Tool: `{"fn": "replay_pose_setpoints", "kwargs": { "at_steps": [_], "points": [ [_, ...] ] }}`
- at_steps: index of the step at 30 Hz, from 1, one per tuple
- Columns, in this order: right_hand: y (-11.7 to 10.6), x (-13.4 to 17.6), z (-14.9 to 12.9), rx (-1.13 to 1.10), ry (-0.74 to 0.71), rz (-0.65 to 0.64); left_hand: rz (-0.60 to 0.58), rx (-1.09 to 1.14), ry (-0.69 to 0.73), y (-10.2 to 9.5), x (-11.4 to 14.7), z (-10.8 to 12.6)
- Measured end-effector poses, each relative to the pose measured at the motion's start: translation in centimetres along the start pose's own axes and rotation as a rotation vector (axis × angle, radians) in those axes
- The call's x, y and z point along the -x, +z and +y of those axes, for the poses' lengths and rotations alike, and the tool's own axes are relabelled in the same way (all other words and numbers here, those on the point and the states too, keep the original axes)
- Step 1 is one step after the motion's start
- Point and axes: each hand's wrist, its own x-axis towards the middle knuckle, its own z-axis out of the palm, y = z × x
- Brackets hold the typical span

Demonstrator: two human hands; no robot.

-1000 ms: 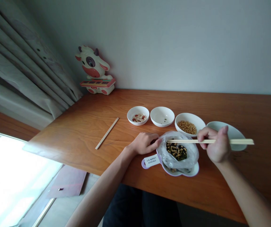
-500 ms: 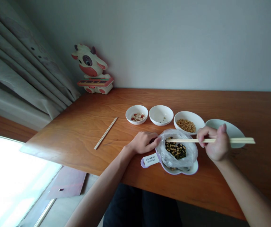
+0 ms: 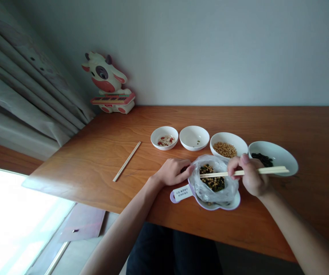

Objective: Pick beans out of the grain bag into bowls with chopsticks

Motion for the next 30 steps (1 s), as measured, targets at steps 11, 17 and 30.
{"fn": "replay_pose_setpoints", "kwargs": {
  "at_steps": [11, 17, 30],
  "points": [
    [-1.4, -0.1, 0.2, -0.150, -0.013, 0.098, 0.006, 0.021, 0.004, -0.1, 0.0, 0.2],
    [-0.8, 0.2, 0.3, -0.099, 0.042, -0.097, 0.010, 0.023, 0.001, -0.1, 0.0, 0.2],
    [-1.7, -0.2, 0.0, -0.149, 0.043, -0.022, 0.003, 0.004, -0.015, -0.1, 0.0, 0.1]
  ]
}}
